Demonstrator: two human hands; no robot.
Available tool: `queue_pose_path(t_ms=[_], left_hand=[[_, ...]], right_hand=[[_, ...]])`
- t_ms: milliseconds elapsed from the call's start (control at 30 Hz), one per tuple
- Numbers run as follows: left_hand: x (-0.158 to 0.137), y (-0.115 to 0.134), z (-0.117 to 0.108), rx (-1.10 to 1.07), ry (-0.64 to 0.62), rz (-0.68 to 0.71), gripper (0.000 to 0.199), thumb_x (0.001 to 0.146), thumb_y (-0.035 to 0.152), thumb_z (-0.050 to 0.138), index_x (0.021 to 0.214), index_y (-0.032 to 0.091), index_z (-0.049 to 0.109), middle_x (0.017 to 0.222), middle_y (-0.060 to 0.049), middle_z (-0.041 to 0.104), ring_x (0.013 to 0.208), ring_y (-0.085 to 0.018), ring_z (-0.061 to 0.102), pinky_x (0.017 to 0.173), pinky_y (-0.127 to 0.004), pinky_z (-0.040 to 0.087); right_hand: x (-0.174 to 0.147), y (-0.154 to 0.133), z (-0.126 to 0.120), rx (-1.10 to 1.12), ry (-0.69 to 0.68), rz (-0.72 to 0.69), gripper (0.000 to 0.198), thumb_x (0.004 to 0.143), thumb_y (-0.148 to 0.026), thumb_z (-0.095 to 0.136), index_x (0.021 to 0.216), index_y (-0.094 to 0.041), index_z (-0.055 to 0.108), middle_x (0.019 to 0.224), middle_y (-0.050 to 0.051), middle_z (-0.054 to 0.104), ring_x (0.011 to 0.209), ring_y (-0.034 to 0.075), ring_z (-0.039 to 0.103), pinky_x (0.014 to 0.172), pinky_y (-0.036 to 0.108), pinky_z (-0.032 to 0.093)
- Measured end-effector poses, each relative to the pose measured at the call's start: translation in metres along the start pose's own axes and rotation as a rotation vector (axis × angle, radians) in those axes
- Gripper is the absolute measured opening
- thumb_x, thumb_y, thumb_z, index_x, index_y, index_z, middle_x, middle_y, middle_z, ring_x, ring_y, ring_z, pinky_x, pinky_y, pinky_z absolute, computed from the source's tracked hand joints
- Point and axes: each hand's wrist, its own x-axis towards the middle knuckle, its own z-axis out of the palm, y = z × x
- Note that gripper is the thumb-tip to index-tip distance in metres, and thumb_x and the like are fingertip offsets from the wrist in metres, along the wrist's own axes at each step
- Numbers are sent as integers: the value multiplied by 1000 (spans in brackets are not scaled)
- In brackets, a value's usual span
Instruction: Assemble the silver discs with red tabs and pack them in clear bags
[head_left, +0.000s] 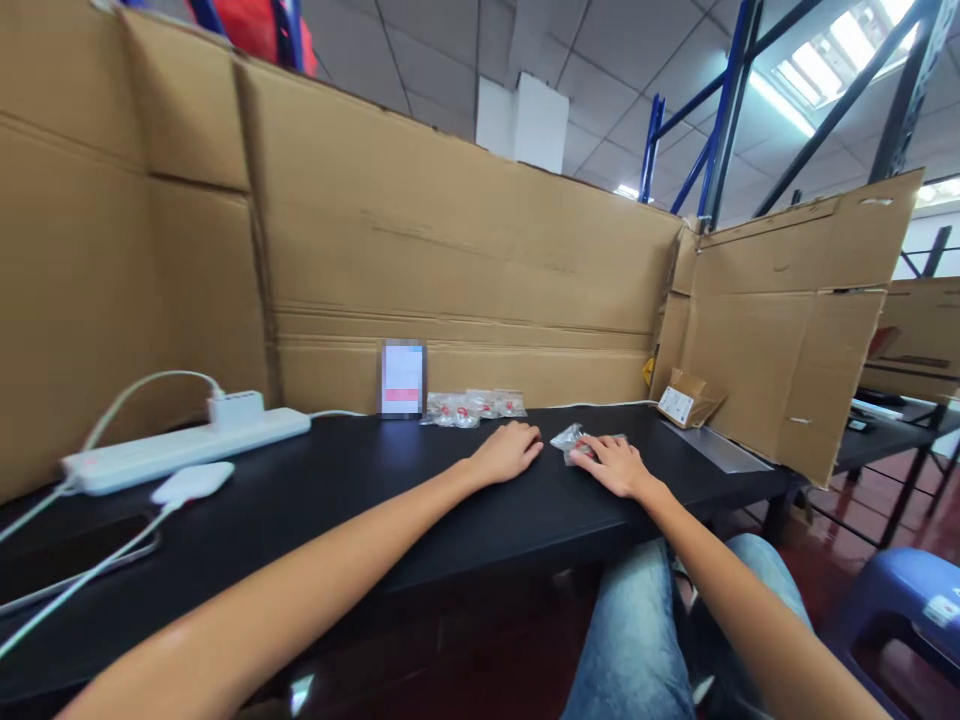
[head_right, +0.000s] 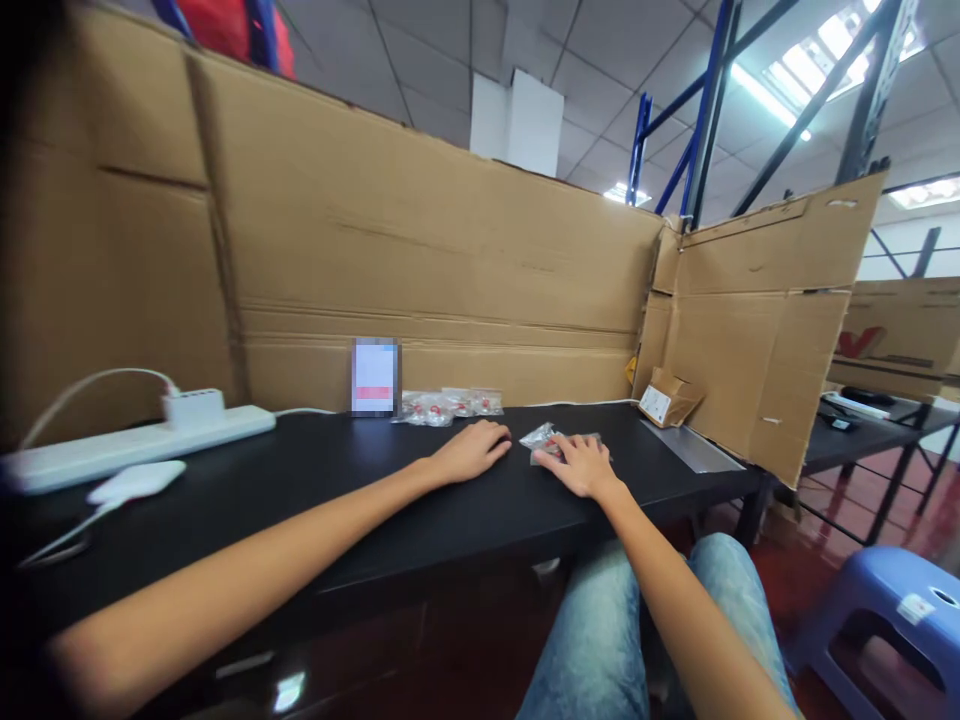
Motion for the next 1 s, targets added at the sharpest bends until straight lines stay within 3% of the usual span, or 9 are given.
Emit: queue_pose_path(t_ms=[67, 300, 467, 600, 800, 900, 1000], left_hand=[[-3, 14, 1, -45, 3, -4, 35, 92, 40, 41, 112, 19, 61, 108, -11, 66, 104, -26, 58, 92, -36, 40], [-5, 38, 11, -162, 13, 61, 54, 90, 45, 46, 135, 16, 43, 130, -15, 55, 119, -28, 52, 98, -39, 38], [6, 36, 12, -320, 120, -31, 43, 89, 39, 48, 122, 13, 56, 110, -13, 67, 102, -26, 61, 87, -34, 44], [14, 36, 14, -402, 151, -80, 25, 83, 37, 56, 89, 16, 69, 86, -7, 70, 81, -22, 63, 75, -30, 45], [21, 31, 16, -667, 291, -243, 16, 80, 30, 57, 73, 16, 63, 72, -4, 66, 72, -17, 61, 69, -27, 46], [24, 32, 12, -981, 301, -297, 21, 79, 36, 58, 74, 16, 58, 68, -2, 62, 65, -14, 59, 60, -24, 46], [22, 37, 3, -1145, 289, -309, 26, 77, 39, 64, 73, 15, 54, 66, -1, 61, 58, -11, 56, 55, -20, 42]], right_hand=[[0, 1, 1, 16, 21, 30, 54, 94, -62, 19, 133, -38, 48, 133, 8, 54, 124, 34, 43, 98, 55, 30], [-2, 2, -1, 27, 137, 5, 36, 92, -51, 41, 116, -31, 60, 114, 7, 65, 113, 30, 53, 95, 51, 31], [-7, 2, -3, -45, 294, -119, 31, 90, -41, 50, 112, -22, 61, 105, 9, 67, 112, 27, 51, 99, 43, 29], [-9, 0, -4, -12, 305, -220, 28, 91, -37, 50, 111, -20, 60, 105, 9, 65, 105, 25, 53, 92, 35, 36], [-16, -5, -8, 63, 400, -323, 42, 87, -46, 57, 118, -19, 55, 109, 10, 62, 104, 25, 52, 92, 35, 40], [-19, -11, -12, 27, 443, -388, 37, 92, -40, 50, 122, -20, 56, 110, 11, 60, 105, 26, 51, 92, 38, 40], [-20, -20, -14, -45, 485, -465, 35, 95, -31, 43, 127, -20, 54, 111, 13, 59, 104, 27, 51, 90, 41, 42]])
